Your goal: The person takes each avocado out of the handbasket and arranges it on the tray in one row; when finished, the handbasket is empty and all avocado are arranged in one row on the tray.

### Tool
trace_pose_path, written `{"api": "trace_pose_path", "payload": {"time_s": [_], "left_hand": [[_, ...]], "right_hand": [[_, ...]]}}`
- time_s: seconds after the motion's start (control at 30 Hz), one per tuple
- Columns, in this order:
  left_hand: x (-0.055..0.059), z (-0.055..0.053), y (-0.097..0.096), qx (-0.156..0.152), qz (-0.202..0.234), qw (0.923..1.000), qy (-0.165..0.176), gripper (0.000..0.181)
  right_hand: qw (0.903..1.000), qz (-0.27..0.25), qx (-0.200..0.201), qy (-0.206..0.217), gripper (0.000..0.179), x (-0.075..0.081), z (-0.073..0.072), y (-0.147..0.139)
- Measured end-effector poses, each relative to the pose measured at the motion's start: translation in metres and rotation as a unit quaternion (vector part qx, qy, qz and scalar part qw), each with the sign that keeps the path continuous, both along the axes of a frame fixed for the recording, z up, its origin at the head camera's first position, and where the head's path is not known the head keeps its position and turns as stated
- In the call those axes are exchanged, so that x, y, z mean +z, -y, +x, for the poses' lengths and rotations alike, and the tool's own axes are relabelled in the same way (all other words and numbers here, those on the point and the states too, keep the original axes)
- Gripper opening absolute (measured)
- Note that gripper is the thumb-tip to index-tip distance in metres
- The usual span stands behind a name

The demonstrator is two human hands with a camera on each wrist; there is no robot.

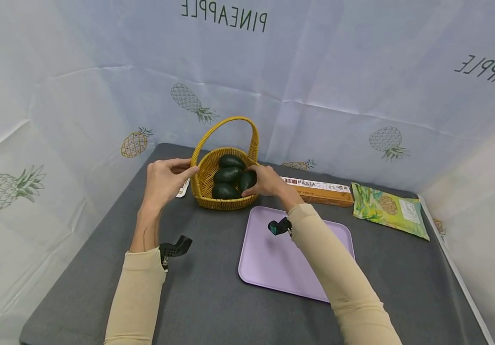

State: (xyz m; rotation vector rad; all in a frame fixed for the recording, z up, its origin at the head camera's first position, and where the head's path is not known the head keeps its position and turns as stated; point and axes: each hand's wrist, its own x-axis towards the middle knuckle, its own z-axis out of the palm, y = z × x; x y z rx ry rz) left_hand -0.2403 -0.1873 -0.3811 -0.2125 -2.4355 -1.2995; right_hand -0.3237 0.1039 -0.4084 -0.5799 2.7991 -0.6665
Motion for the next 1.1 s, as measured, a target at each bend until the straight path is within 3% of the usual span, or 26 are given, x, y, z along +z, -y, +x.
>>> {"api": "trace_pose_path", "payload": {"time_s": [0.13,0.23,0.4,0.63,0.87,1.1], "left_hand": [[0.0,-0.001,0.001,0.001,0.001,1.0,-0.002,0.034],[0.0,-0.001,0.002,0.004,0.001,1.0,-0.006,0.034],[-0.001,0.0,0.003,0.007,-0.001,1.0,-0.003,0.034],[-0.002,0.0,0.0,0.002,-0.001,1.0,0.0,0.035],[-0.002,-0.001,-0.002,0.003,-0.003,1.0,-0.008,0.034],[0.0,-0.001,-0.002,0.004,-0.005,1.0,-0.005,0.034]], "right_hand": [[0.999,-0.039,-0.02,-0.009,0.076,-0.001,-0.001,-0.005],[0.9991,-0.04,-0.014,-0.004,0.072,0.002,-0.001,-0.005],[0.9994,-0.002,0.019,0.029,0.083,0.005,-0.001,-0.002],[0.9978,0.016,0.017,0.061,0.093,0.008,0.0,0.001],[0.9987,0.037,0.027,0.02,0.093,0.007,0.0,-0.001],[0.9995,0.029,0.01,-0.012,0.095,-0.001,-0.002,-0.007]]}}
